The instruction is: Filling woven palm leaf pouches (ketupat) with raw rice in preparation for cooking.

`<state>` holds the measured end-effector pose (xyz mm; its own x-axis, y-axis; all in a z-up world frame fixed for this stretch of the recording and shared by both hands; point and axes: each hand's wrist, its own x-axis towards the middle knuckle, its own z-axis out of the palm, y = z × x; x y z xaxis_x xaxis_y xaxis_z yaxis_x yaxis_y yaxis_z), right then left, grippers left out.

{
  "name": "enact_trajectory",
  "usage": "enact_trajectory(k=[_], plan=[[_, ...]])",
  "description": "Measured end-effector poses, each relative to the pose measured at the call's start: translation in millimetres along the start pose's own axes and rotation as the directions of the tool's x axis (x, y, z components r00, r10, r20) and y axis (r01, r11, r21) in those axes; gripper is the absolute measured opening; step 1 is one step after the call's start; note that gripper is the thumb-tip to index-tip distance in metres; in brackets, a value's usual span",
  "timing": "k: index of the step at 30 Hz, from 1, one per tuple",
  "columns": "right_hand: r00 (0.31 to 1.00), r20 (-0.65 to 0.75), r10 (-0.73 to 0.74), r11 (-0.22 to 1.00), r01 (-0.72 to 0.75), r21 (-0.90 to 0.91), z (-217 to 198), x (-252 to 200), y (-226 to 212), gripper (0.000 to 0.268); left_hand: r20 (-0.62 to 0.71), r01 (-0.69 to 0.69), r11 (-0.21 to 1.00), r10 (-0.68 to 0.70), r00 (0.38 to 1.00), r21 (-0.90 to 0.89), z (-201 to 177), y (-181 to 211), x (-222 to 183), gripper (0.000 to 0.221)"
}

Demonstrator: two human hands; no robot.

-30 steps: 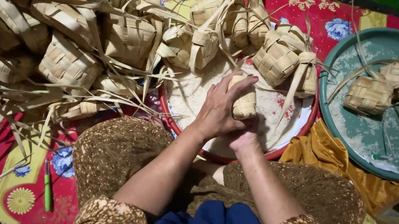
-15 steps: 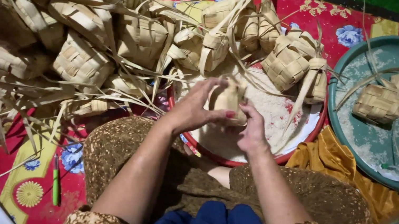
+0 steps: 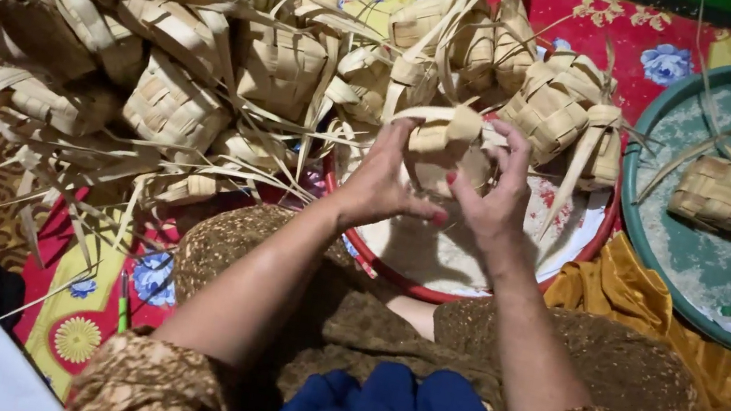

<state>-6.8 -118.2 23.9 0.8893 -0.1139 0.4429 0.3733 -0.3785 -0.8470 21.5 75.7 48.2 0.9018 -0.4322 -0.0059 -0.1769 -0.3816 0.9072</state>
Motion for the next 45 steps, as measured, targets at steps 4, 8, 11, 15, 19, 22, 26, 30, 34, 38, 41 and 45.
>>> enact_trajectory(k=[4, 8, 11, 15, 19, 22, 26, 30, 34, 38, 41, 45], plan=[[0.996, -0.056, 0.066, 0.997, -0.064, 0.041, -6.1, 9.1, -2.8, 0.071, -0.099, -0.125, 0.983, 0.139, 0.985, 0.135, 17.4, 15.4, -4.7, 0.148], [0.995, -0.001, 0.104, 0.981, -0.102, 0.162, -9.6, 11.5, -17.0, 0.073, -0.189, -0.213, 0.967, 0.236, 0.953, 0.138, 36.0, 9.2, 2.3, 0.147], [0.991, 0.048, 0.126, 0.947, -0.134, 0.291, -9.3, 17.1, -49.5, 0.067, -0.326, -0.340, 0.940, 0.330, 0.886, 0.029, 39.7, -14.5, 27.6, 0.128], [0.997, -0.009, 0.072, 0.933, -0.064, 0.354, -21.1, 16.1, -44.0, 0.039, -0.496, -0.549, 0.806, 0.391, 0.775, -0.223, 25.0, -21.2, 45.9, 0.112], [0.917, 0.080, 0.390, 0.916, -0.377, -0.138, 23.8, -39.7, 7.1, 0.042, -0.566, -0.357, 0.930, 0.247, 0.787, -0.091, -11.3, -0.2, 33.3, 0.111], [0.428, 0.666, 0.611, 0.682, 0.142, -0.717, 69.1, -81.2, 71.4, 0.049, -0.557, -0.325, 0.943, 0.233, 0.797, -0.070, -22.6, 0.5, 30.7, 0.107], [0.651, 0.757, -0.058, 0.686, 0.577, -0.444, 99.0, -78.8, 74.8, 0.027, -0.581, -0.322, 0.940, 0.203, 0.788, -0.110, -18.0, -4.8, 33.5, 0.105], [0.667, 0.736, 0.113, 0.315, 0.679, -0.663, 99.8, -72.6, 91.8, 0.041, -0.510, -0.146, 0.983, 0.071, 0.857, -0.108, -15.3, 1.0, 29.1, 0.106], [0.726, 0.495, 0.478, 0.197, 0.460, -0.866, 66.7, -12.0, -39.8, 0.037, -0.519, -0.156, 0.981, 0.072, 0.852, -0.119, -11.9, 0.1, 25.1, 0.100], [0.648, 0.063, 0.759, 0.523, -0.548, -0.652, 41.5, -15.9, -66.4, 0.042, -0.548, -0.134, 0.982, 0.038, 0.836, -0.137, -14.2, -1.1, 30.8, 0.111], [0.834, 0.186, 0.520, 0.491, -0.114, -0.864, 72.0, -15.6, -40.5, 0.043, -0.562, -0.123, 0.986, 0.038, 0.826, -0.114, -10.7, -2.9, 36.2, 0.114], [0.879, 0.391, 0.272, 0.256, 0.326, -0.910, 84.6, -2.9, -11.5, 0.019, -0.513, -0.142, 0.985, 0.072, 0.856, -0.097, 0.7, -4.3, 47.9, 0.114]])
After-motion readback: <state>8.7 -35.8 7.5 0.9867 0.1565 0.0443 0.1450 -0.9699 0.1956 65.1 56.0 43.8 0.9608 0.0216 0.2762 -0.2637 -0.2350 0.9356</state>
